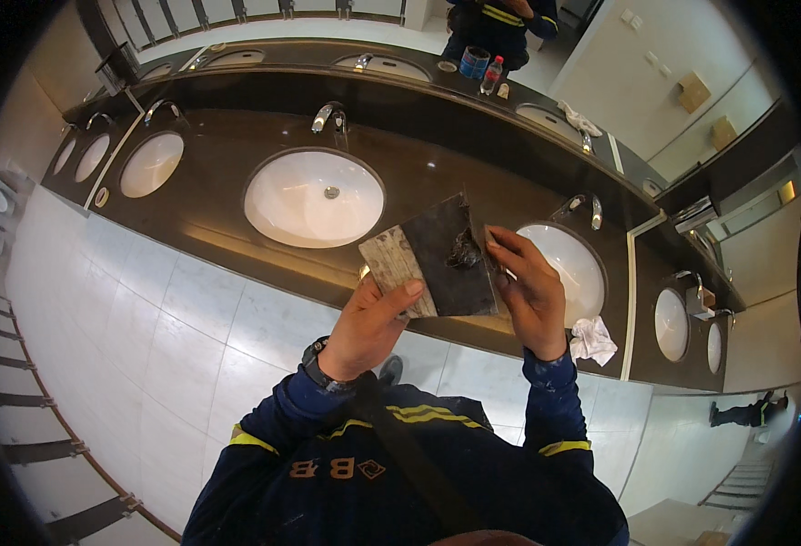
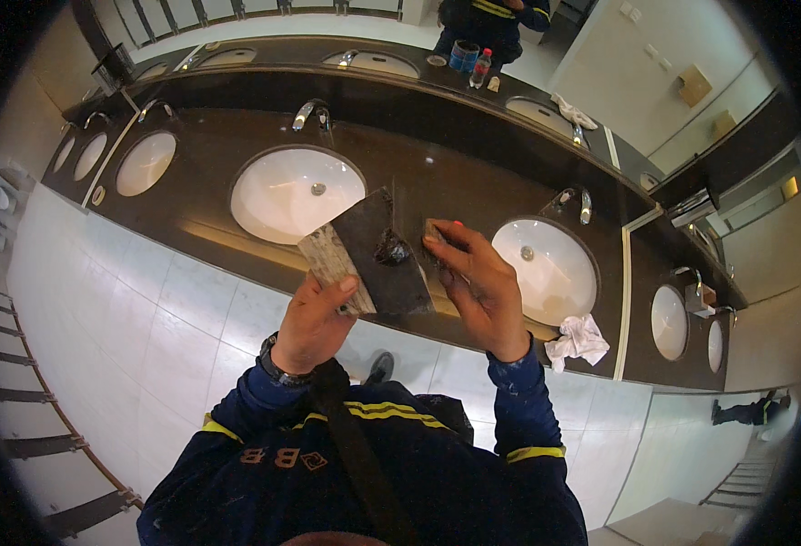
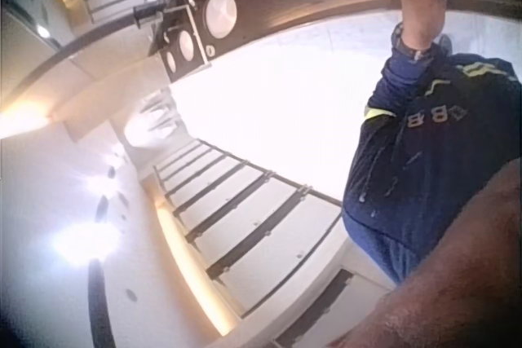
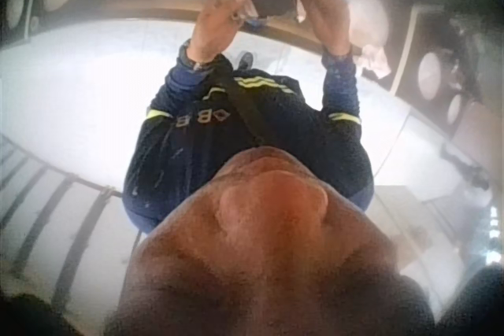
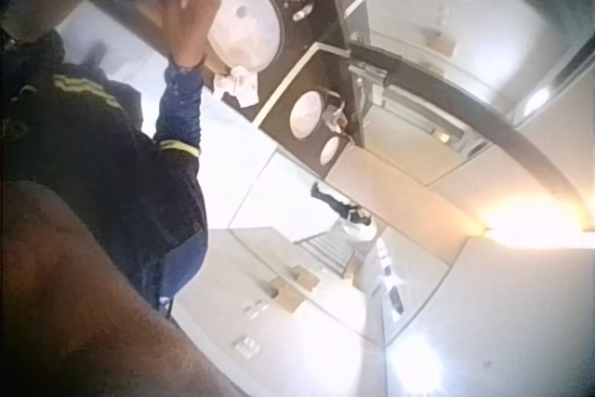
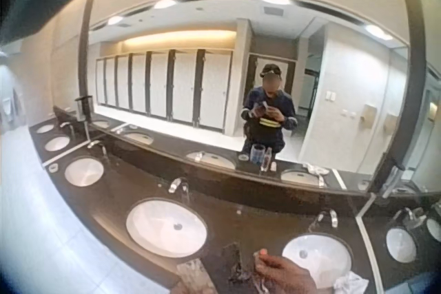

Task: The person scoops a dark paste from a container onto a small trowel and spreads it along a taped seam on a bathroom countertop. They repeatedly smooth the paste into the seam using the trowel and a larger flat tool, working along the length of the joint between sinks.

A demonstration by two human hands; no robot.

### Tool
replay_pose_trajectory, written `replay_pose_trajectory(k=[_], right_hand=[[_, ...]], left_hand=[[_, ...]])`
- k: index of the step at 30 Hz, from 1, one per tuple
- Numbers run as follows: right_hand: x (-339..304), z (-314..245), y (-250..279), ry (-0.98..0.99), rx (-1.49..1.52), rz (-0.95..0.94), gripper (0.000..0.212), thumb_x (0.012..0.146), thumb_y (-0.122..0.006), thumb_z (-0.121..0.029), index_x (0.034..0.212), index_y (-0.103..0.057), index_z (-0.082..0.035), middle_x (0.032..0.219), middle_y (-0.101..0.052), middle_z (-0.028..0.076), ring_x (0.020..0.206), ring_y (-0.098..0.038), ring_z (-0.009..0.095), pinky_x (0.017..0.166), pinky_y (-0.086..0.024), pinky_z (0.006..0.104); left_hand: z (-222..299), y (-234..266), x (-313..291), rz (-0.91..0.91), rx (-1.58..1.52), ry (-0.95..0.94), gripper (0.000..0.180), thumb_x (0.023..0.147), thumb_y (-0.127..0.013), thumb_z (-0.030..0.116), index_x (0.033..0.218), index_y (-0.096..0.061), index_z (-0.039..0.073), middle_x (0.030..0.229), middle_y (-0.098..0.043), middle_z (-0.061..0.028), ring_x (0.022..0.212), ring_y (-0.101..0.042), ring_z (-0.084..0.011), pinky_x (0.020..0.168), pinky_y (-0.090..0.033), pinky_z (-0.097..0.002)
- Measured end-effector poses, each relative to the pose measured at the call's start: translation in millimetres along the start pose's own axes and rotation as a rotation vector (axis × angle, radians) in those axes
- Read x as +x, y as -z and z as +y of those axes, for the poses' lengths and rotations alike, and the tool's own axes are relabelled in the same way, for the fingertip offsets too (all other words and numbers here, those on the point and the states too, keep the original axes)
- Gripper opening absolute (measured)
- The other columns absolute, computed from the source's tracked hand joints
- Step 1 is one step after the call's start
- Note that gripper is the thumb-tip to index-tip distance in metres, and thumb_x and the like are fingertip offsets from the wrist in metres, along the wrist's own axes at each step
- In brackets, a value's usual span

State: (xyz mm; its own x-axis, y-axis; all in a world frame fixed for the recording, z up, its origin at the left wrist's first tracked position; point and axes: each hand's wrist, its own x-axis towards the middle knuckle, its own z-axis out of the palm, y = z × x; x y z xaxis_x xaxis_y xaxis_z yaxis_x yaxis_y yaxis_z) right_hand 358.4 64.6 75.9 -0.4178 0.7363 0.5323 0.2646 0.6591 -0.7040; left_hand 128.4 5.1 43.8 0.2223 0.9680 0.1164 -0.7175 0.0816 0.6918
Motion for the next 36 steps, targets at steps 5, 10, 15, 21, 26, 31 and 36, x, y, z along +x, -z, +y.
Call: replay_pose_trajectory(k=[5, 10, 15, 21, 26, 31, 36], right_hand=[[0.1, 18.2, -3.0, -0.040, -0.137, 0.007, 0.043, 0.090, -0.062, 0.007, 0.130, -0.069, -0.007, 0.133, -0.064, 0.019, 0.123, -0.063, 0.035, 0.102, -0.050, 0.0384], [-61.7, 75.8, -24.6, -0.318, -0.123, 0.051, 0.036, 0.092, -0.068, -0.005, 0.128, -0.068, -0.008, 0.130, -0.065, 0.017, 0.113, -0.066, 0.035, 0.094, -0.053, 0.0408], [-142.0, 142.3, -79.8, -0.397, -0.325, 0.066, 0.034, 0.091, -0.071, -0.012, 0.125, -0.067, -0.008, 0.131, -0.063, 0.017, 0.114, -0.064, 0.038, 0.094, -0.053, 0.0439], [-131.9, 155.9, -115.1, -0.463, -0.253, 0.141, 0.033, 0.091, -0.073, -0.018, 0.122, -0.067, -0.006, 0.130, -0.062, 0.017, 0.114, -0.064, 0.038, 0.095, -0.053, 0.0438], [-141.7, 156.4, -104.9, -0.473, -0.199, 0.165, 0.032, 0.094, -0.070, -0.017, 0.124, -0.066, -0.007, 0.127, -0.064, 0.018, 0.109, -0.065, 0.038, 0.093, -0.053, 0.0451], [-155.7, 194.4, -55.5, -0.702, -0.288, 0.131, 0.038, 0.093, -0.063, -0.008, 0.131, -0.064, -0.010, 0.136, -0.060, 0.019, 0.123, -0.058, 0.039, 0.102, -0.049, 0.0445], [-173.3, 273.7, -32.4, -0.317, -0.708, -0.204, 0.046, 0.086, -0.066, -0.005, 0.131, -0.067, -0.016, 0.154, -0.044, 0.016, 0.140, -0.043, 0.042, 0.114, -0.041, 0.0477]], left_hand=[[-1.7, 3.3, -7.7, -0.011, -0.035, -0.134, 0.041, 0.103, -0.059, 0.007, 0.143, -0.050, 0.004, 0.137, -0.062, -0.0063, 0.126, -0.058, -0.0179, 0.108, -0.045, -0.0352], [32.4, 51.9, -22.5, 0.181, 0.034, -0.341, 0.052, 0.103, -0.056, 0.015, 0.153, -0.041, 0.012, 0.149, -0.054, -0.0072, 0.139, -0.051, -0.0253, 0.118, -0.038, -0.0506], [52.0, 77.2, -39.3, 0.342, 0.037, -0.365, 0.051, 0.104, -0.055, 0.016, 0.152, -0.040, 0.011, 0.149, -0.053, -0.0094, 0.137, -0.052, -0.0295, 0.113, -0.044, -0.0589], [40.0, 80.9, -45.5, 0.440, -0.015, -0.321, 0.045, 0.104, -0.057, 0.015, 0.147, -0.046, 0.010, 0.143, -0.057, -0.0105, 0.132, -0.056, -0.0285, 0.111, -0.047, -0.0571], [37.8, 82.0, -44.9, 0.440, 0.028, -0.288, 0.046, 0.103, -0.058, 0.016, 0.147, -0.046, 0.011, 0.143, -0.057, -0.0086, 0.134, -0.055, -0.0272, 0.111, -0.047, -0.0574], [44.2, 89.1, -51.1, 0.446, 0.038, -0.300, 0.047, 0.102, -0.059, 0.015, 0.147, -0.046, 0.010, 0.143, -0.057, -0.0093, 0.133, -0.056, -0.0274, 0.109, -0.048, -0.0576], [41.7, 88.1, -50.5, 0.463, 0.013, -0.258, 0.047, 0.102, -0.058, 0.015, 0.147, -0.046, 0.010, 0.142, -0.057, -0.0095, 0.132, -0.056, -0.0282, 0.109, -0.048, -0.0576]])
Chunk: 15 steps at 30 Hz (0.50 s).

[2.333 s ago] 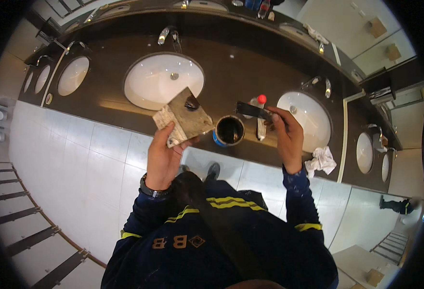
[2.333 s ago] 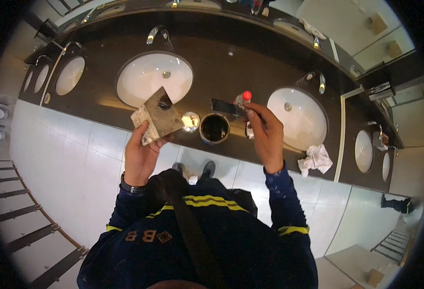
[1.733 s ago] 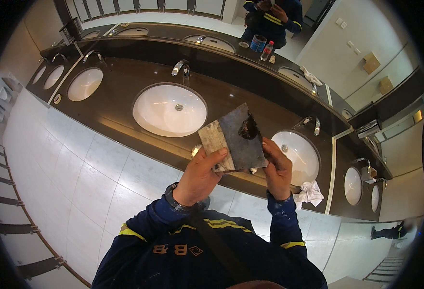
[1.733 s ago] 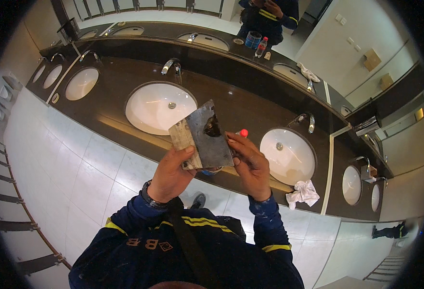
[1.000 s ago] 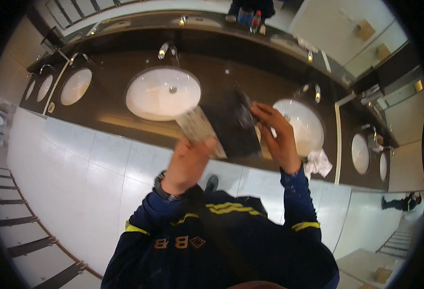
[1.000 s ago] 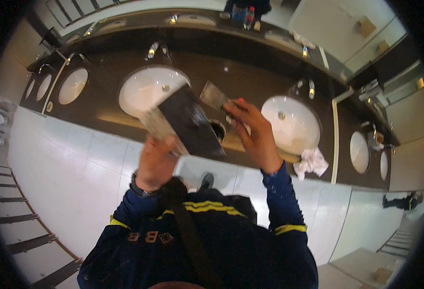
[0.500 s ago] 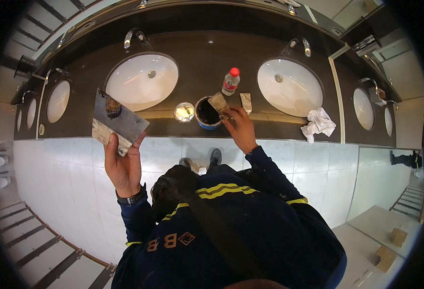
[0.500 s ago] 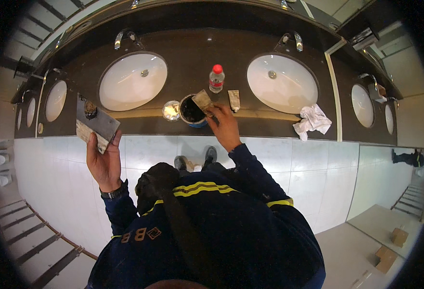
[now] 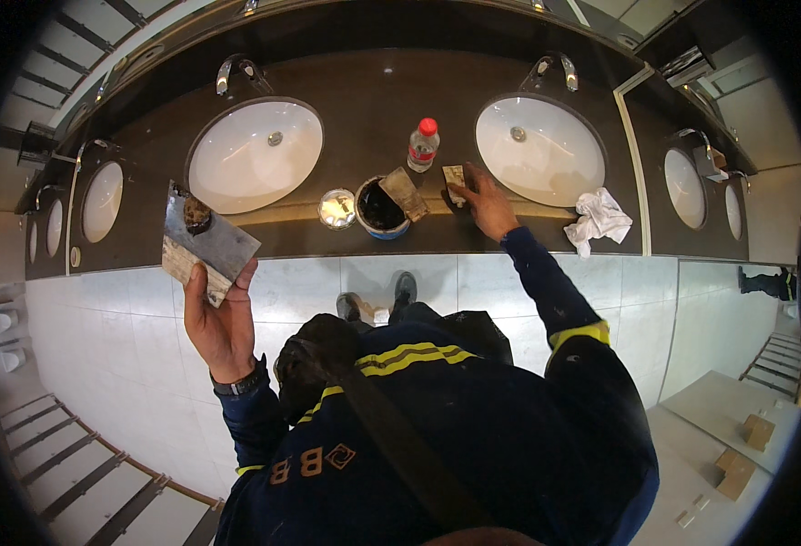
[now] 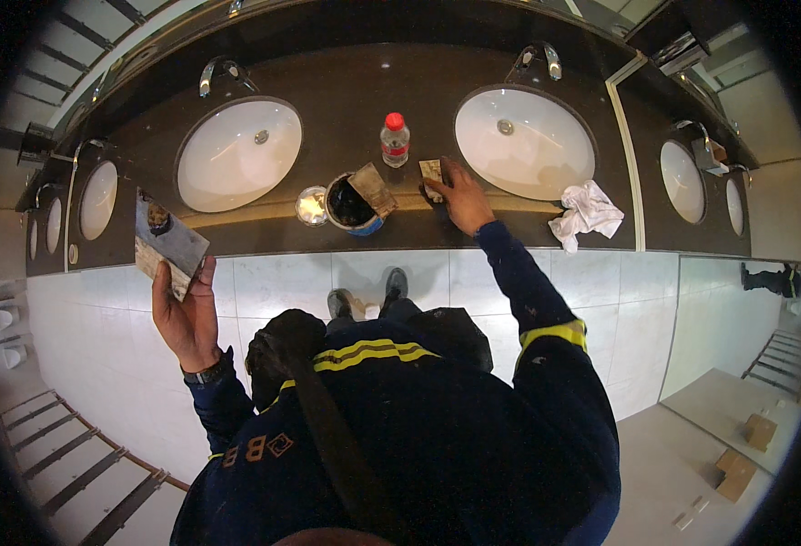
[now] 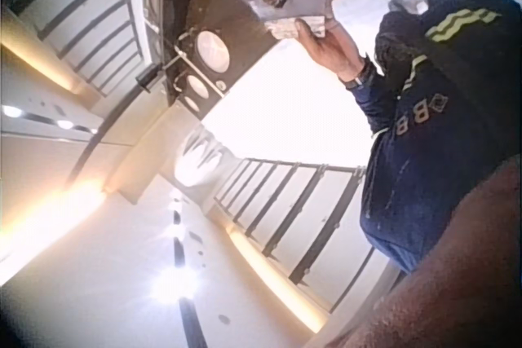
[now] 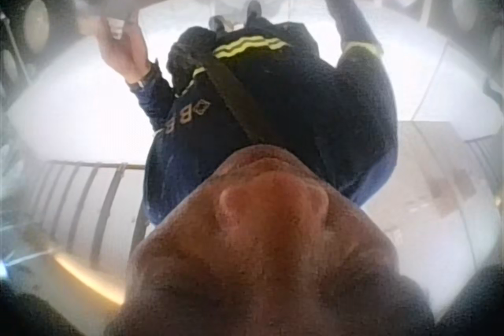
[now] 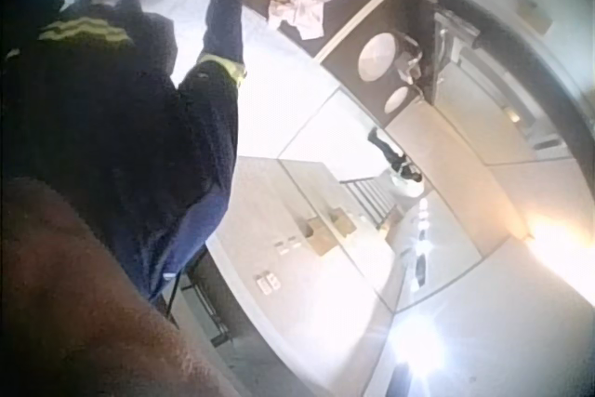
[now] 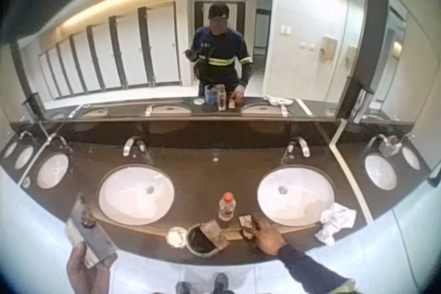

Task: The person scoops a dark paste from a container onto a small trowel and spreads it along a taped seam on a bathroom countertop. They repeatedly smooth the paste into the seam using the trowel and a larger flat tool, working along the length of the joint between sinks.

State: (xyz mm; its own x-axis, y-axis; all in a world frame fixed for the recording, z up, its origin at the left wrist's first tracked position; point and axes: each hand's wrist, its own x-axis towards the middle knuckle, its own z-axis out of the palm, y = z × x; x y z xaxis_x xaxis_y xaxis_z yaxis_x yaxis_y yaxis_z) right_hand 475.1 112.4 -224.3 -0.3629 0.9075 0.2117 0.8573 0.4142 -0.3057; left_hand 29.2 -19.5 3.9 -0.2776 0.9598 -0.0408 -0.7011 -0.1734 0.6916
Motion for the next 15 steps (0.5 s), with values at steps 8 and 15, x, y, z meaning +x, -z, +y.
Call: replay_pose_trajectory(k=[8, 15], right_hand=[[-5.8, 11.3, -3.2, 0.049, -0.030, 0.028, 0.035, 0.090, -0.070, -0.022, 0.124, -0.071, -0.018, 0.144, -0.053, 0.016, 0.134, -0.047, 0.039, 0.110, -0.043, 0.0480], [-48.6, -47.4, 8.2, -0.576, 0.276, 0.392, 0.034, 0.103, -0.061, -0.037, 0.102, -0.063, -0.003, 0.080, -0.062, 0.015, 0.079, -0.057, 0.032, 0.071, -0.045, 0.0448]], left_hand=[[3.6, -9.5, -9.1, -0.028, -0.011, 0.026, 0.044, 0.104, -0.057, 0.015, 0.146, -0.048, 0.007, 0.140, -0.059, -0.0127, 0.130, -0.058, -0.0298, 0.107, -0.050, -0.0544], [18.7, 5.9, -11.8, -0.039, -0.030, 0.066, 0.045, 0.103, -0.057, 0.014, 0.146, -0.047, 0.010, 0.143, -0.057, -0.0074, 0.132, -0.056, -0.0276, 0.109, -0.048, -0.0562]])
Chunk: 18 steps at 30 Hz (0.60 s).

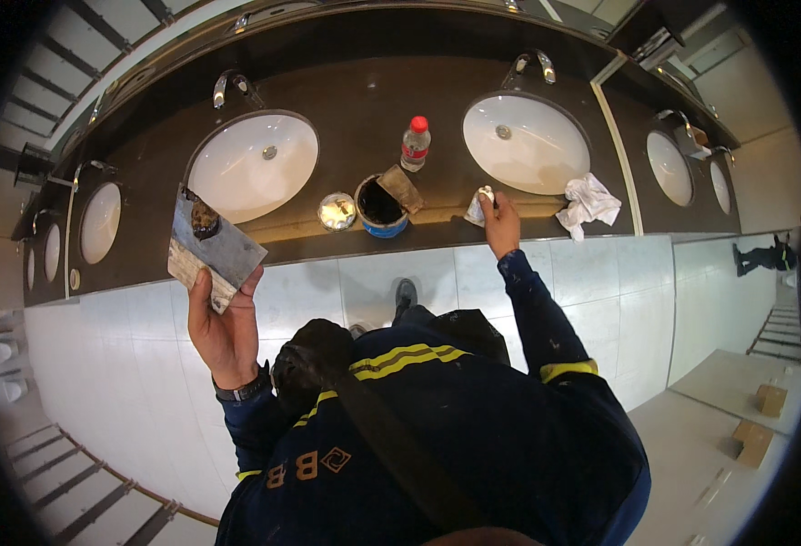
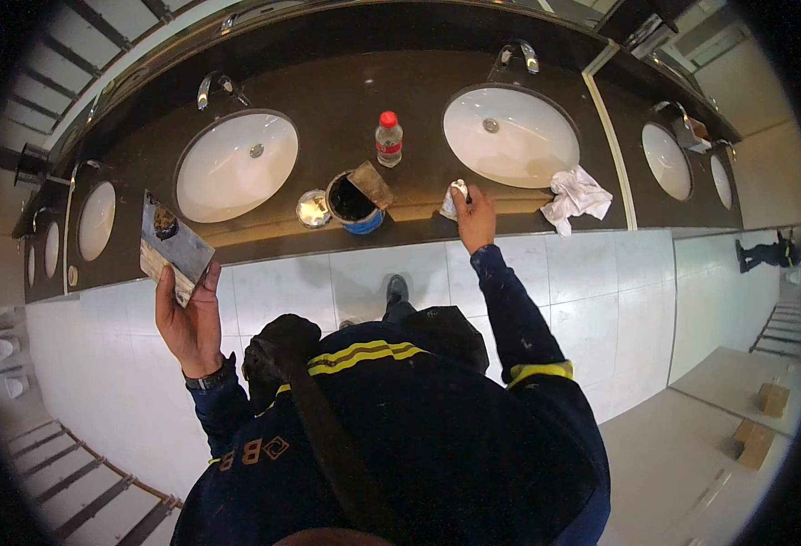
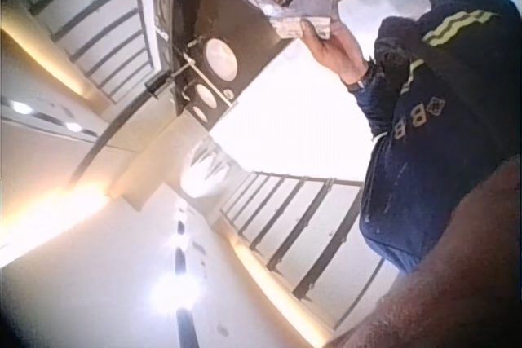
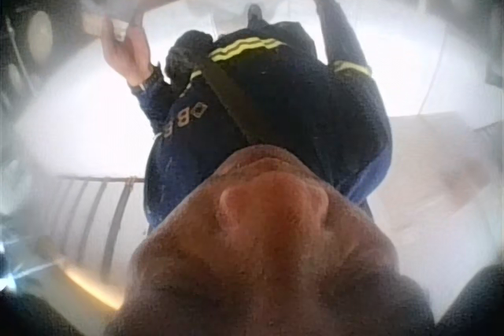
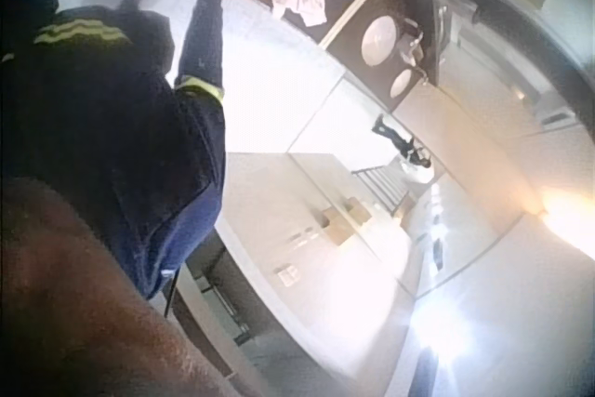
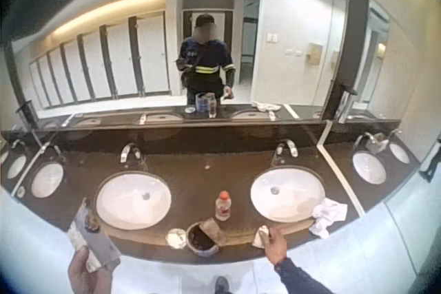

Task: The person scoops a dark paste from a container onto a small trowel and spreads it along a taped seam on a bathroom countertop. They repeatedly smooth the paste into the seam using the trowel and a larger flat tool, working along the length of the joint between sinks.

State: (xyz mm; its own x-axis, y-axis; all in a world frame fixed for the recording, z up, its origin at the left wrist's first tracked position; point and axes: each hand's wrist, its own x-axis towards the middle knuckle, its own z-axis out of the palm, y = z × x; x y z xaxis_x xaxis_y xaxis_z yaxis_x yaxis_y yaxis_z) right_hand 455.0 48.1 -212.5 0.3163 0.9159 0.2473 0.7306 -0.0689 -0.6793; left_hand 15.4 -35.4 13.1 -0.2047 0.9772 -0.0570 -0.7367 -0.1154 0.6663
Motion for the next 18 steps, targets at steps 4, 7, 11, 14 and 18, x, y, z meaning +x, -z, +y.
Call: replay_pose_trajectory(k=[4, 7, 11, 14, 18], right_hand=[[-33.0, -74.9, 16.6, -0.137, 0.581, -0.086, 0.026, 0.104, -0.063, -0.029, 0.106, -0.062, -0.003, 0.085, -0.058, 0.000, 0.079, -0.050, 0.007, 0.070, -0.044, 0.0284], [-52.3, -155.1, 44.7, -0.012, 0.663, -0.136, 0.025, 0.104, -0.063, -0.026, 0.112, -0.064, -0.002, 0.093, -0.063, 0.001, 0.085, -0.055, 0.008, 0.075, -0.047, 0.0266], [-66.4, -251.8, 79.9, 0.113, 0.697, -0.260, 0.024, 0.101, -0.067, -0.019, 0.117, -0.065, -0.001, 0.097, -0.066, 0.002, 0.091, -0.059, 0.010, 0.081, -0.049, 0.0273], [-76.2, -298.4, 81.0, 0.305, 0.628, -0.187, 0.023, 0.097, -0.069, -0.016, 0.112, -0.067, 0.001, 0.097, -0.069, 0.009, 0.091, -0.063, 0.016, 0.080, -0.049, 0.0306], [-93.9, -349.7, 99.1, 0.478, 0.399, -0.199, 0.022, 0.094, -0.069, -0.016, 0.107, -0.067, 0.002, 0.095, -0.068, 0.015, 0.085, -0.064, 0.028, 0.077, -0.049, 0.0374]], left_hand=[[17.4, 19.9, -7.0, -0.070, 0.002, 0.034, 0.045, 0.103, -0.056, 0.016, 0.147, -0.048, 0.009, 0.143, -0.059, -0.0100, 0.131, -0.058, -0.0288, 0.109, -0.047, -0.0539], [27.0, 27.3, -19.3, -0.102, 0.080, 0.103, 0.045, 0.103, -0.056, 0.017, 0.148, -0.048, 0.010, 0.144, -0.059, -0.0092, 0.132, -0.057, -0.0284, 0.108, -0.047, -0.0535], [19.1, 40.7, -41.9, -0.107, 0.157, 0.320, 0.044, 0.102, -0.057, 0.019, 0.144, -0.050, 0.008, 0.137, -0.062, -0.0063, 0.127, -0.058, -0.0243, 0.107, -0.046, -0.0474], [24.1, 21.7, -61.9, -0.232, 0.059, 0.449, 0.038, 0.101, -0.061, 0.012, 0.138, -0.054, 0.005, 0.135, -0.062, -0.0047, 0.124, -0.059, -0.0177, 0.106, -0.045, -0.0376], [41.6, 12.5, -79.5, -0.317, 0.131, 0.517, 0.035, 0.102, -0.059, 0.014, 0.136, -0.055, 0.005, 0.129, -0.065, -0.0051, 0.118, -0.062, -0.0178, 0.105, -0.045, -0.0383]])
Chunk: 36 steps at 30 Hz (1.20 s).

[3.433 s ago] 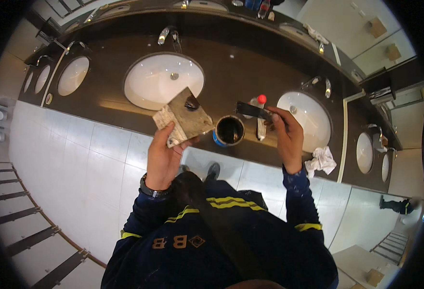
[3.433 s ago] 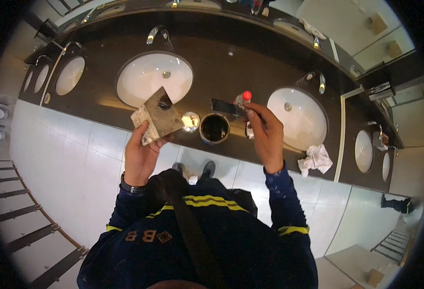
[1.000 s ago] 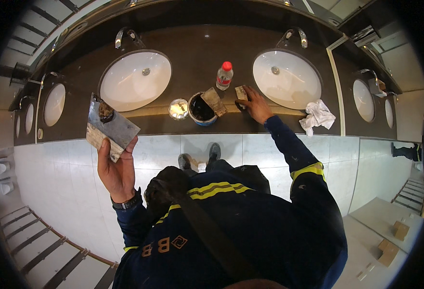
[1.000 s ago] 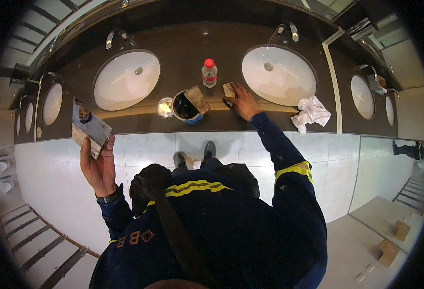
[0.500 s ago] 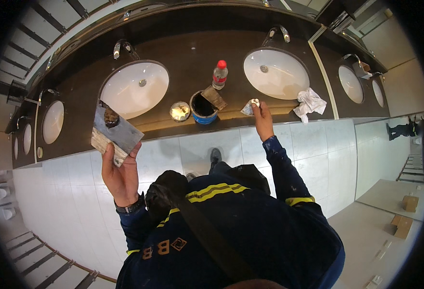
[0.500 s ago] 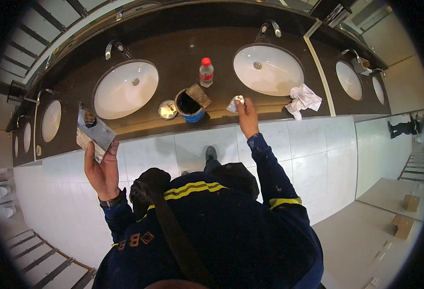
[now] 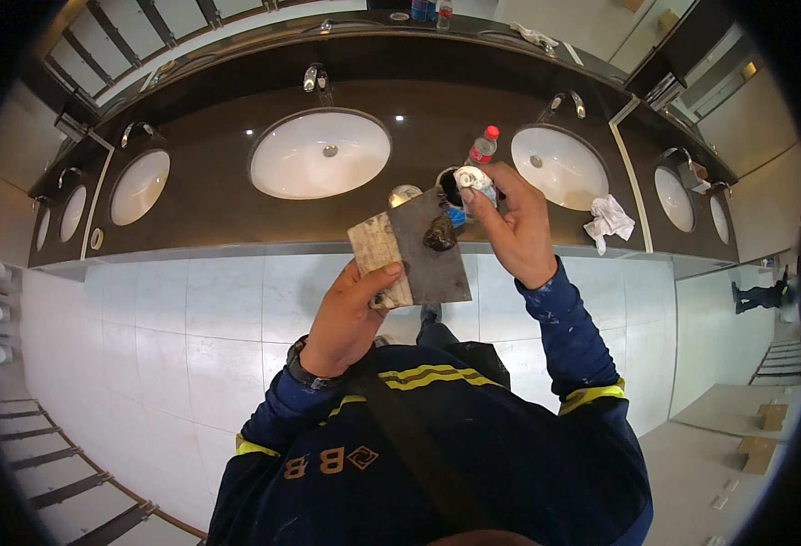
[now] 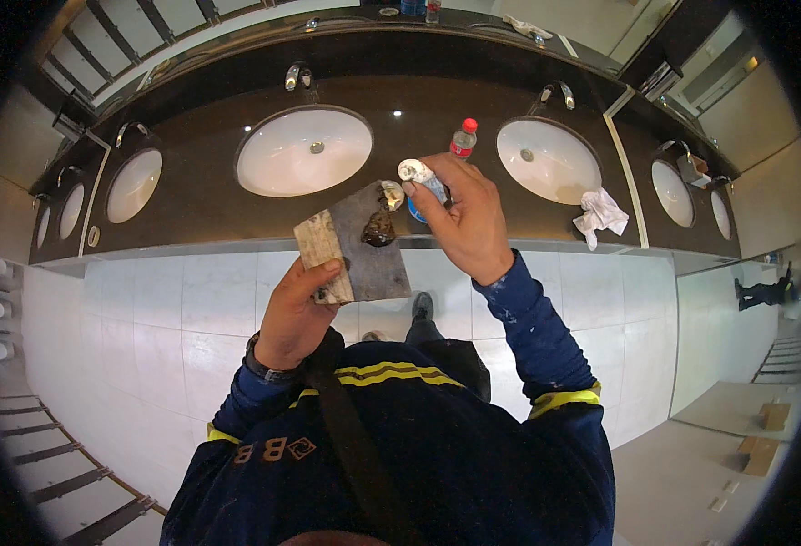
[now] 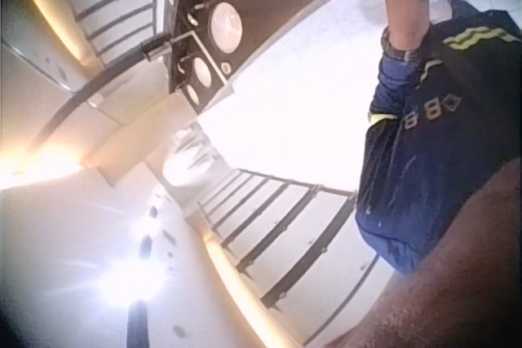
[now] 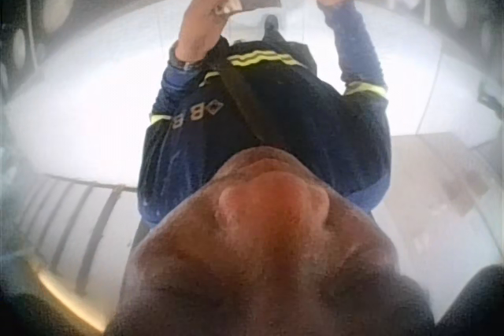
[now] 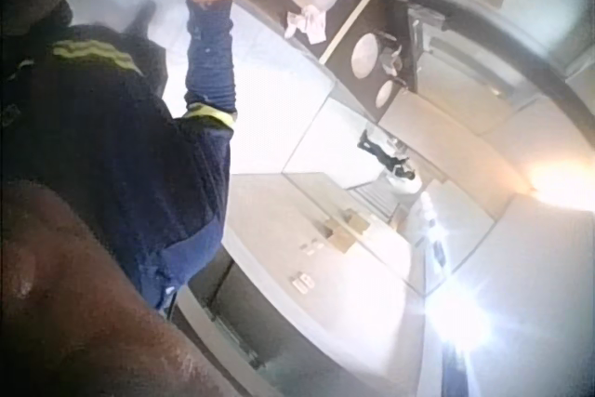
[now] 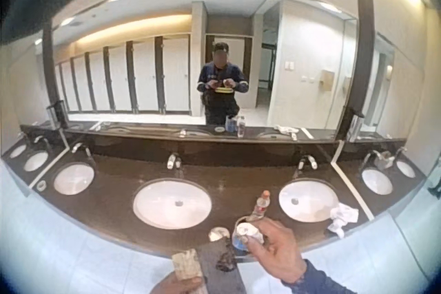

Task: The person scoops a dark paste from a container onto a small trowel and spreads it along a taped seam on a bathroom countertop. They repeatedly smooth the paste into the seam using the trowel and a larger flat tool, working along the length of the joint between sinks.

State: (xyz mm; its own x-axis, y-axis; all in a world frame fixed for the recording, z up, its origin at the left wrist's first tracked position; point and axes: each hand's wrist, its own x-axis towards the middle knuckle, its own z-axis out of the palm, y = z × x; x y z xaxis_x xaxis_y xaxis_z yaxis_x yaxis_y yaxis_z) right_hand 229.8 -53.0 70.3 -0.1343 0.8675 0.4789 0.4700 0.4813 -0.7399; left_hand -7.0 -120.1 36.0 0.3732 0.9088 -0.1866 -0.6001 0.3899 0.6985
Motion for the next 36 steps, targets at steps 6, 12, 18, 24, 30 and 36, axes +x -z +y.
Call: replay_pose_trajectory(k=[6, 12, 18, 24, 30, 36], right_hand=[[5.1, -34.6, -8.4, 0.224, -0.157, 0.009, 0.019, 0.091, -0.070, -0.014, 0.102, -0.066, 0.001, 0.092, -0.066, 0.016, 0.082, -0.062, 0.036, 0.076, -0.049, 0.0413], [12.8, -56.5, -7.1, 0.345, -0.280, -0.042, 0.019, 0.089, -0.072, -0.013, 0.100, -0.066, 0.001, 0.090, -0.066, 0.015, 0.080, -0.062, 0.036, 0.074, -0.049, 0.0430], [18.8, -61.4, -9.0, 0.422, -0.323, -0.058, 0.018, 0.087, -0.072, -0.012, 0.099, -0.066, 0.000, 0.087, -0.064, 0.015, 0.077, -0.061, 0.035, 0.070, -0.048, 0.0433], [23.8, -63.5, -6.3, 0.466, -0.413, -0.092, 0.020, 0.085, -0.073, -0.011, 0.100, -0.065, -0.001, 0.087, -0.064, 0.015, 0.078, -0.061, 0.036, 0.071, -0.048, 0.0435], [24.1, -63.3, -6.7, 0.491, -0.457, -0.101, 0.018, 0.084, -0.073, -0.012, 0.098, -0.065, -0.003, 0.085, -0.062, 0.014, 0.079, -0.060, 0.035, 0.072, -0.047, 0.0432], [25.5, -66.9, -9.1, 0.537, -0.581, -0.067, 0.017, 0.084, -0.075, -0.010, 0.096, -0.064, -0.005, 0.084, -0.060, 0.011, 0.078, -0.059, 0.032, 0.072, -0.046, 0.0425]], left_hand=[[11.5, 14.2, -19.5, -0.007, -0.024, -0.038, 0.033, 0.103, -0.059, 0.014, 0.134, -0.056, 0.003, 0.127, -0.067, -0.0062, 0.117, -0.063, -0.0181, 0.104, -0.046, -0.0370], [18.8, 20.2, -24.4, -0.019, -0.053, -0.064, 0.034, 0.103, -0.059, 0.013, 0.135, -0.055, 0.003, 0.127, -0.066, -0.0065, 0.118, -0.063, -0.0176, 0.104, -0.047, -0.0369], [21.3, 16.6, -24.1, -0.045, -0.048, -0.061, 0.034, 0.103, -0.059, 0.013, 0.136, -0.055, 0.004, 0.128, -0.066, -0.0061, 0.117, -0.063, -0.0170, 0.104, -0.047, -0.0373], [19.3, 20.3, -23.0, -0.075, -0.062, -0.064, 0.032, 0.103, -0.061, 0.014, 0.133, -0.057, 0.004, 0.127, -0.066, -0.0044, 0.117, -0.062, -0.0148, 0.102, -0.047, -0.0337], [21.5, 17.8, -20.0, -0.104, -0.058, -0.076, 0.035, 0.104, -0.058, 0.013, 0.138, -0.053, 0.005, 0.128, -0.065, -0.0053, 0.117, -0.062, -0.0164, 0.103, -0.048, -0.0380], [17.3, 18.1, -15.1, -0.108, -0.050, -0.076, 0.035, 0.104, -0.058, 0.015, 0.138, -0.053, 0.006, 0.127, -0.065, -0.0046, 0.117, -0.062, -0.0154, 0.102, -0.049, -0.0363]])
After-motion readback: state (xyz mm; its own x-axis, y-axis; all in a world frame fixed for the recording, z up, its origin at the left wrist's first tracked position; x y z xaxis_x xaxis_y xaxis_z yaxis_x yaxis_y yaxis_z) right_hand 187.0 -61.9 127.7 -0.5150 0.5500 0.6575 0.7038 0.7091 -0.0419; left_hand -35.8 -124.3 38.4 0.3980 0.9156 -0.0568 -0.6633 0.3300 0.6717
